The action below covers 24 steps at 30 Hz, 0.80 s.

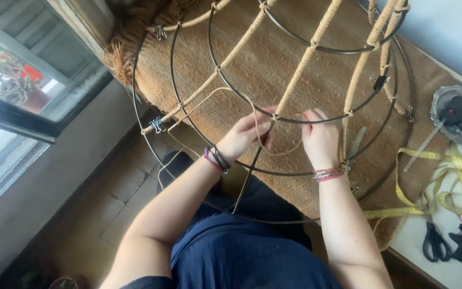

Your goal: Weaving twine around a metal frame to create a furniture component

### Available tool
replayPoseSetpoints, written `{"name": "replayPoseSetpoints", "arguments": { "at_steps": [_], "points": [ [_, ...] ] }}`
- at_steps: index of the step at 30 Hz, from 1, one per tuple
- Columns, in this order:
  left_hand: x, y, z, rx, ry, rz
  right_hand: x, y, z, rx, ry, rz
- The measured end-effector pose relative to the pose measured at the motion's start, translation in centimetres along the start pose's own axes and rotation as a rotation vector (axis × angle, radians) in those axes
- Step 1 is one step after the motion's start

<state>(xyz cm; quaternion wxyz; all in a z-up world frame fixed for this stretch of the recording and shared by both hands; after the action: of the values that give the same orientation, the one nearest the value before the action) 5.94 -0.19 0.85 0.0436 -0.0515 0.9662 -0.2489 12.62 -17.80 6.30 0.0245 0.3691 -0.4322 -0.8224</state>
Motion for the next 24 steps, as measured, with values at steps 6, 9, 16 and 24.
{"name": "replayPoseSetpoints", "arguments": {
  "at_steps": [6, 9, 16, 24],
  "points": [
    [-0.9, 1.3, 3.1, -0.091, -0.127, -0.206, 3.1, 1.4, 0.1, -0.159, -0.039, 0.172],
    [0.4, 0.0, 0.9, -0.184, -0.229, -0.343, 3.9, 4.7, 1.8, -0.608, -0.299, 0.319],
    [1.1, -1.4, -0.8, -0.309, -0.401, -0.329, 2.4, 5.1, 7.7, -1.348, -0.272, 0.362],
    [-0.6, -1.3, -2.0, 0.046, -0.143, 0.003, 3.0, 3.1, 5.6, -0.2, 0.244, 0.531]
  ]
}}
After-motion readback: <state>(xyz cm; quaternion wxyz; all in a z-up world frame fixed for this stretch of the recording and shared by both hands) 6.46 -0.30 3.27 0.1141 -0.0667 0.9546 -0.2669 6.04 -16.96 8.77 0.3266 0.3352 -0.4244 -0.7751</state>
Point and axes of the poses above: each hand's wrist, its own x-axis away from the middle knuckle, its own y-axis out of the back of the hand, z = x × y, the point moved 6 cm from there along -x, towards the middle knuckle, and after that the axes turned 10 degrees about -z, right-handed, at the moved point
